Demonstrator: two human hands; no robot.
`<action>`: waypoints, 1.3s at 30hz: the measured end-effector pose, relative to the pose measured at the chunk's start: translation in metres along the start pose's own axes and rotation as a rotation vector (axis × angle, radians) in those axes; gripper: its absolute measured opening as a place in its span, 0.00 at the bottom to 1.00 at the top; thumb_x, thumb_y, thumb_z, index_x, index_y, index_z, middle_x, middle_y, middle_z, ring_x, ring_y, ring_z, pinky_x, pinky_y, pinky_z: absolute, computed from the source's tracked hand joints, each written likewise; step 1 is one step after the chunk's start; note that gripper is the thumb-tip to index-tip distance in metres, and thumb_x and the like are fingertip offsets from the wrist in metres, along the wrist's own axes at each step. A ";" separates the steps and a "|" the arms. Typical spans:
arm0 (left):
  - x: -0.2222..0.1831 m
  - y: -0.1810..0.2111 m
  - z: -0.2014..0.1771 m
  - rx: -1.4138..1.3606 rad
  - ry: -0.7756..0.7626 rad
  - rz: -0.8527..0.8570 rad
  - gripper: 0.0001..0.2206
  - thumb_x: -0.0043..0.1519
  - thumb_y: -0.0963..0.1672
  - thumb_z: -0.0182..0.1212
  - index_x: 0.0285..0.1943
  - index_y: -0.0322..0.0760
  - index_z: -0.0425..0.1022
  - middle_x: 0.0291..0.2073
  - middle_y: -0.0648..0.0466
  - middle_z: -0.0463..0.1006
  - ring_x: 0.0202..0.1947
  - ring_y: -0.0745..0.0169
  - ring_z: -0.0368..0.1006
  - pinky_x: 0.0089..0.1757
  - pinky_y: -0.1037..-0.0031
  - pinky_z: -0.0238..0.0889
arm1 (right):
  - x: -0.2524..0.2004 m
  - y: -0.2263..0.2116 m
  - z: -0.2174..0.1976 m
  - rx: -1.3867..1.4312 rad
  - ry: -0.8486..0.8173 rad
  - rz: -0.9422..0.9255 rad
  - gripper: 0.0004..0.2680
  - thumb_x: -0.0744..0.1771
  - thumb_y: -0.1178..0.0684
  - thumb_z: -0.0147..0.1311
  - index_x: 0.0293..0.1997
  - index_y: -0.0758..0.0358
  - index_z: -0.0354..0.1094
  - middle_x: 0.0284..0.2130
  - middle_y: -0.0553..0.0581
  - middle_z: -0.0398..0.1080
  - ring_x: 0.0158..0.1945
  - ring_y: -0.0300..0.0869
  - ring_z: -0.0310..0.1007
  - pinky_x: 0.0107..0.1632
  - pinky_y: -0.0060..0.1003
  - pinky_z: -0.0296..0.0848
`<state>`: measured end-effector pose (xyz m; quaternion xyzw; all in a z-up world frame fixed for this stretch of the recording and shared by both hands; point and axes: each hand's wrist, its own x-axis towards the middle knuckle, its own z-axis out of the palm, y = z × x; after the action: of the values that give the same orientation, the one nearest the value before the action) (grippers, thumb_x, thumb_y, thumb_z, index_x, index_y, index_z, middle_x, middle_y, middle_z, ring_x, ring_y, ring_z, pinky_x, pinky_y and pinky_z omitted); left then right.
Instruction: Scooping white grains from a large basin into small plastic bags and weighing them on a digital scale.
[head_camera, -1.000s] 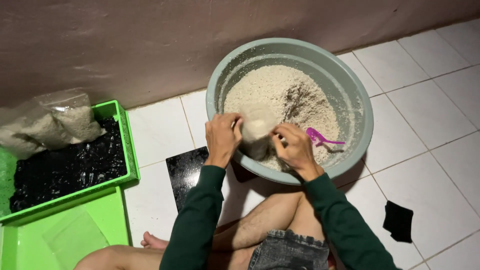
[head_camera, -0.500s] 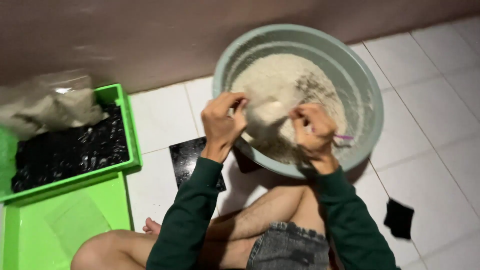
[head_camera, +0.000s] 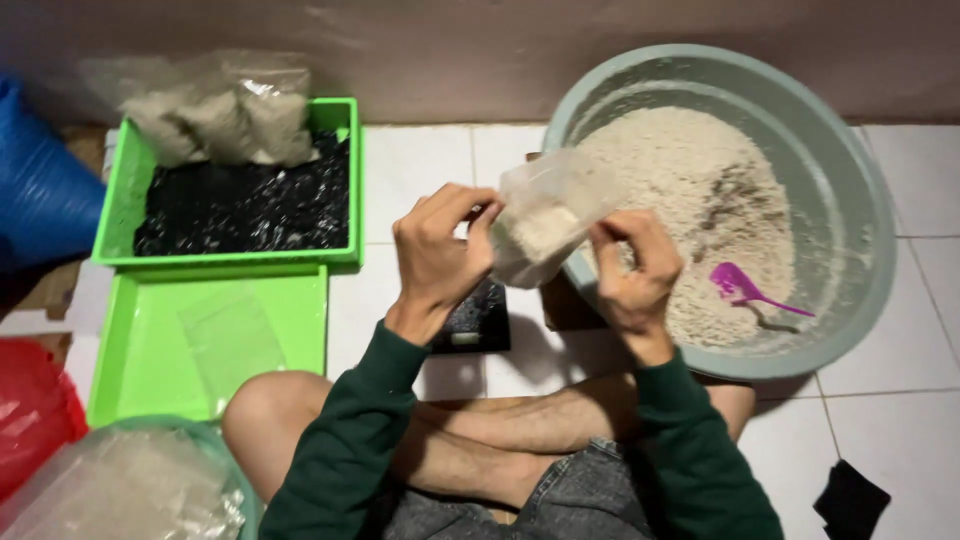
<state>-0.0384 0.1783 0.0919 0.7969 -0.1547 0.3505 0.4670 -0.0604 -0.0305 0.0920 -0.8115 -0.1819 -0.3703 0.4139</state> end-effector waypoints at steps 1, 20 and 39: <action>-0.009 -0.007 -0.008 0.011 0.004 -0.008 0.06 0.54 0.39 0.69 0.34 0.45 0.78 0.24 0.60 0.78 0.26 0.57 0.78 0.36 0.72 0.68 | -0.010 0.002 0.010 0.011 -0.009 0.001 0.02 0.66 0.61 0.61 0.35 0.66 0.73 0.27 0.61 0.70 0.30 0.54 0.72 0.34 0.43 0.72; -0.132 -0.116 -0.001 0.102 0.021 -0.140 0.05 0.56 0.38 0.66 0.34 0.43 0.80 0.25 0.60 0.79 0.27 0.58 0.77 0.36 0.73 0.70 | -0.106 0.044 0.098 0.092 -0.245 0.264 0.03 0.64 0.64 0.58 0.34 0.62 0.74 0.28 0.56 0.73 0.31 0.47 0.76 0.33 0.35 0.78; -0.120 -0.115 -0.005 -0.011 -0.323 -0.417 0.13 0.52 0.36 0.59 0.44 0.41 0.77 0.30 0.54 0.76 0.36 0.54 0.75 0.44 0.64 0.63 | -0.162 0.113 0.109 0.289 -0.498 0.829 0.11 0.64 0.62 0.58 0.50 0.64 0.70 0.45 0.59 0.67 0.43 0.44 0.73 0.43 0.35 0.75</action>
<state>-0.0596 0.2325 -0.0637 0.8548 -0.0614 0.1139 0.5026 -0.0502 -0.0078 -0.1326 -0.8137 0.0129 0.0590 0.5781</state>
